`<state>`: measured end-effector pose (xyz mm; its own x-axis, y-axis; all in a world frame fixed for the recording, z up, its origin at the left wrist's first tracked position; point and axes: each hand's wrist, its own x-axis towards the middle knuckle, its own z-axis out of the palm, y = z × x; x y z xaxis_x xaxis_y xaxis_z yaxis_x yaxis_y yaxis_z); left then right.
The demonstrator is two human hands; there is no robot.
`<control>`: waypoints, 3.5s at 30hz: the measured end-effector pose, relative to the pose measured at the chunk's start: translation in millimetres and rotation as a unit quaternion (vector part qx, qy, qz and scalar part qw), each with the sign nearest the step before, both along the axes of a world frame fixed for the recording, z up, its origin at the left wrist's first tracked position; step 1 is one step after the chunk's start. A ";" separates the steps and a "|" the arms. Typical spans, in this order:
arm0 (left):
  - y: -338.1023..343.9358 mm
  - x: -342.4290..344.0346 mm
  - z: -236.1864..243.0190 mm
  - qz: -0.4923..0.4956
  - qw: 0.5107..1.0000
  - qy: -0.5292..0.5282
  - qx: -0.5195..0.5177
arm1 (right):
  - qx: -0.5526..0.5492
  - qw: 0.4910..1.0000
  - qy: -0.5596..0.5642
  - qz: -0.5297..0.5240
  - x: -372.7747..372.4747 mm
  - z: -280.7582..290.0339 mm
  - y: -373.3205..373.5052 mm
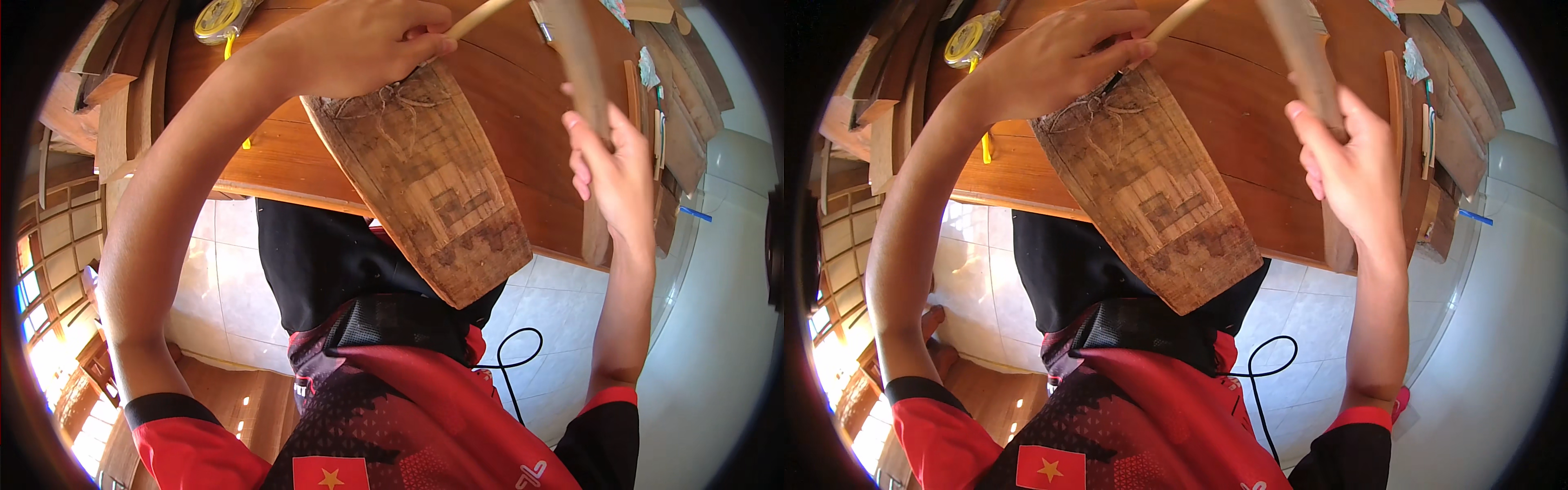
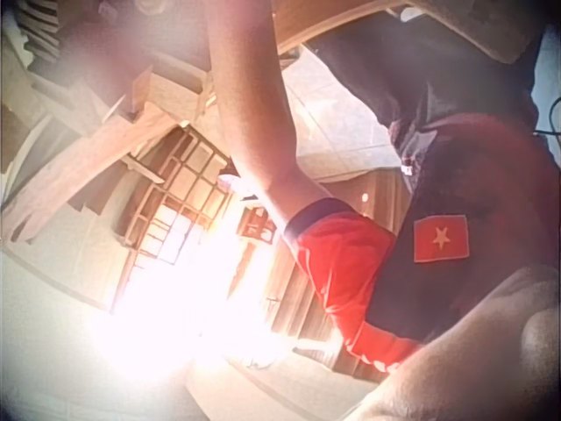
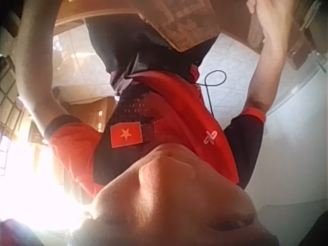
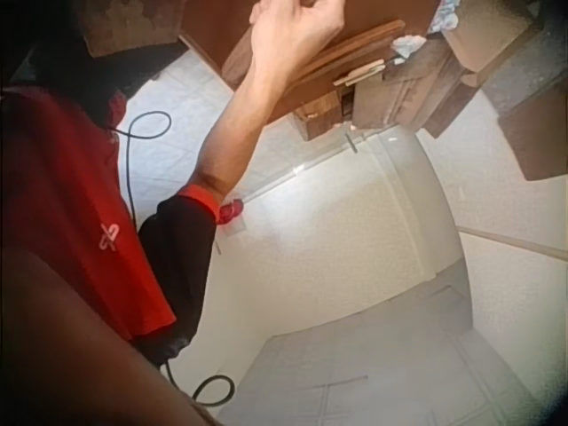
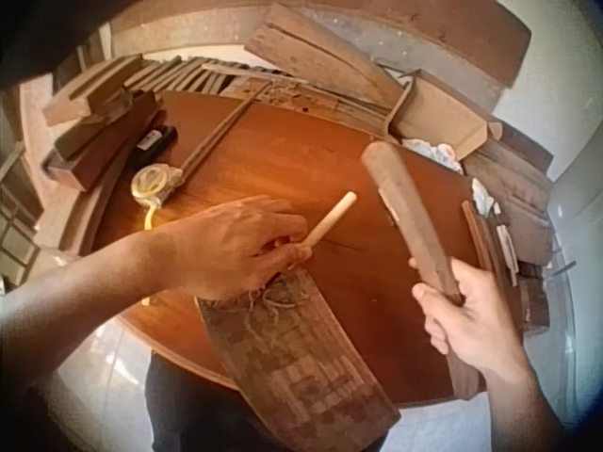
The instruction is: The person carves a floral design into a rectangular wooden block using a chisel and a wooden mallet. They periodically clean the work surface with a brush and a cloth, and measure the block with a tape measure before resuming the carving process.
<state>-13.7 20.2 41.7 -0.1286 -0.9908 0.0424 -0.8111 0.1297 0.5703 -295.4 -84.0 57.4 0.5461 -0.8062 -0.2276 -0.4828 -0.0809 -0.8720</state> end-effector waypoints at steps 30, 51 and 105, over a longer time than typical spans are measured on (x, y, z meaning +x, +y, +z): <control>1.1 -1.8 -3.4 0.004 0.999 -0.018 -0.029 | -0.030 0.998 0.040 0.048 1.3 2.0 -16.6; -1.6 0.3 2.6 0.004 0.999 0.024 -0.036 | -0.026 0.998 0.046 0.046 1.9 4.0 -13.5; 104.1 3.2 -3.7 0.353 0.894 0.266 -0.076 | -0.205 0.947 0.040 0.245 110.2 -14.3 -6.6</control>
<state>-10.5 124.3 38.0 0.6042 -0.7950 0.0533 -0.3418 -0.1982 0.9186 -185.1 -90.6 43.2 0.8715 -0.4904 -0.0068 -0.3632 -0.6360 -0.6809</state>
